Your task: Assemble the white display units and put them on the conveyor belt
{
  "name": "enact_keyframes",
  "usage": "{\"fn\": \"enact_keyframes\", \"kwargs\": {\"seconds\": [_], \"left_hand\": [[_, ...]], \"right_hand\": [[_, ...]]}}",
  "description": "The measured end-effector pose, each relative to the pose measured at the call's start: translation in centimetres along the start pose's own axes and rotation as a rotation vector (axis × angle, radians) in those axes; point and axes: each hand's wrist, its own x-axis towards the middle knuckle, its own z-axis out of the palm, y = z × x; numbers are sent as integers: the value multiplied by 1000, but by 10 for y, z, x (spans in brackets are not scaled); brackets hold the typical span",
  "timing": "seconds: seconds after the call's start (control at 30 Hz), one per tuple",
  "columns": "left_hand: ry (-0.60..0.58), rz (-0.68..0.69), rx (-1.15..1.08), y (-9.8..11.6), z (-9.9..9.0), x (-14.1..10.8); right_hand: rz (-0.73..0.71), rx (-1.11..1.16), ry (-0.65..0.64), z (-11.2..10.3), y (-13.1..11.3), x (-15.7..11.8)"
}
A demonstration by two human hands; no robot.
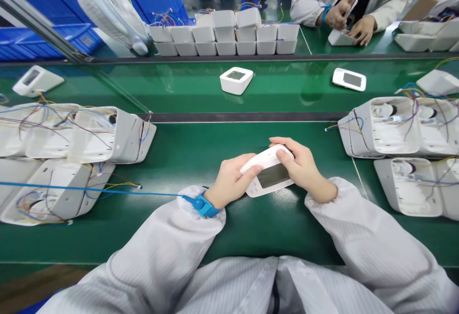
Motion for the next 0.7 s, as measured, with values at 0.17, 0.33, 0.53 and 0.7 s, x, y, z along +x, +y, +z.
{"fn": "enact_keyframes", "kwargs": {"seconds": [0.17,0.33,0.53,0.7], "left_hand": [[23,57,70,3,1,-2],[22,91,115,4,1,-2],[11,163,93,2,2,-5],[-40,163,45,4,5,-8]], "right_hand": [[-12,-21,-14,1,-1,1],[24,-47,44,1,-9,-1],[-9,-140,120,1,-17,-3],[-74,-199,77,-3,-20,-2]]}}
